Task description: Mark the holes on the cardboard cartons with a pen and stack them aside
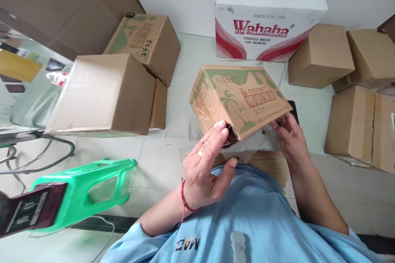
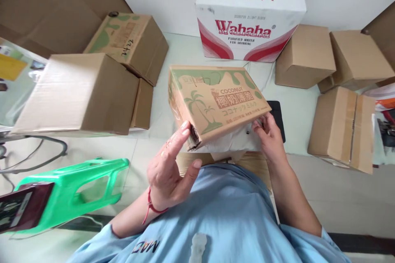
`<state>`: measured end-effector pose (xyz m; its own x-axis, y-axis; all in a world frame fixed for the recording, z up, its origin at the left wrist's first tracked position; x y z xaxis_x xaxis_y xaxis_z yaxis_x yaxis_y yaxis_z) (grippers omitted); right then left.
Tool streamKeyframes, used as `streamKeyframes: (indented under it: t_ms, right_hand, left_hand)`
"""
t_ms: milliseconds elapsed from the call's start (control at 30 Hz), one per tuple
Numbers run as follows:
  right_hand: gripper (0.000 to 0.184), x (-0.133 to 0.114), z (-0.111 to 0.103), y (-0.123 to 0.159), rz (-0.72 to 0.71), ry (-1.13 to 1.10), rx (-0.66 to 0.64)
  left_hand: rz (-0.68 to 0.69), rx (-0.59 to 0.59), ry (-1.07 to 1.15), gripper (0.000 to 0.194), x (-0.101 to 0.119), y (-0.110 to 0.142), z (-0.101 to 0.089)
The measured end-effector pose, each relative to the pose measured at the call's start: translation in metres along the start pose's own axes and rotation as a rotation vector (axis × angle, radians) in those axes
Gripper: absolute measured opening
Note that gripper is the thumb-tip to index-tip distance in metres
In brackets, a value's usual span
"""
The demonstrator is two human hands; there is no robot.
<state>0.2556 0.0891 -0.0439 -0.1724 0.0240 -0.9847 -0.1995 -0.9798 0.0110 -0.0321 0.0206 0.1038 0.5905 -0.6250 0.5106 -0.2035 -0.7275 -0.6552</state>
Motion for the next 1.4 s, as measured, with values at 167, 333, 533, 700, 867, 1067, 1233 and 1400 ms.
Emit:
streamKeyframes:
  t_ms: [167, 333, 533, 700, 867, 1067, 1233, 1400]
  right_hand:
    - [0.055, 0.000, 0.002, -0.001, -0.013, 0.005, 0.006]
    - [0.044, -0.006, -0.003, 0.000, -0.046, -0.005, 0.052]
    - [0.040, -0.051, 0.001, 0.008, -0.236, 0.017, 0.048]
    - [0.061, -0.076, 0.028, 0.017, -0.247, -0.024, -0.110]
    - [0.062, -0.073, 0.054, 0.014, -0.246, -0.047, -0.248]
    - [0.060, -0.035, 0.045, 0.012, -0.163, -0.006, -0.072]
    - [0.053, -0.010, 0.042, 0.027, -0.058, 0.159, -0.033]
    - [0.058, -0.070, 0.087, 0.045, -0.387, 0.352, -0.291]
  left_hand:
    - [-0.171, 0.087, 0.158, 0.077, -0.023, 0.025, -0.004]
    - [-0.327, 0.164, 0.366, 0.071, -0.038, 0.029, -0.010]
    - [-0.592, 0.349, 0.644, 0.061, -0.077, 0.019, -0.026]
    - [-0.790, 0.441, 0.829, 0.059, -0.131, 0.029, -0.025]
    - [-0.859, 0.459, 0.877, 0.048, -0.167, 0.039, -0.014]
    - [-1.012, 0.439, 0.804, 0.033, -0.191, 0.086, 0.018]
    - [-1.132, 0.432, 0.784, 0.035, -0.198, 0.131, 0.042]
    - [-1.111, 0.445, 0.817, 0.032, -0.209, 0.131, 0.035]
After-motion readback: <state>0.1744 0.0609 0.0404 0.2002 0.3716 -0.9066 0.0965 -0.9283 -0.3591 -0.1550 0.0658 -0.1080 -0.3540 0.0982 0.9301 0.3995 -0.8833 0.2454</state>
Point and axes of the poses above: each hand's wrist, its own y-axis away from the middle knuckle, its own z-axis out of the palm, x = y × z, the point moved 9 cm from there along -y, towards the middle knuckle, and after that the axes turned 11 degrees about -y, right-handed, at the moved point
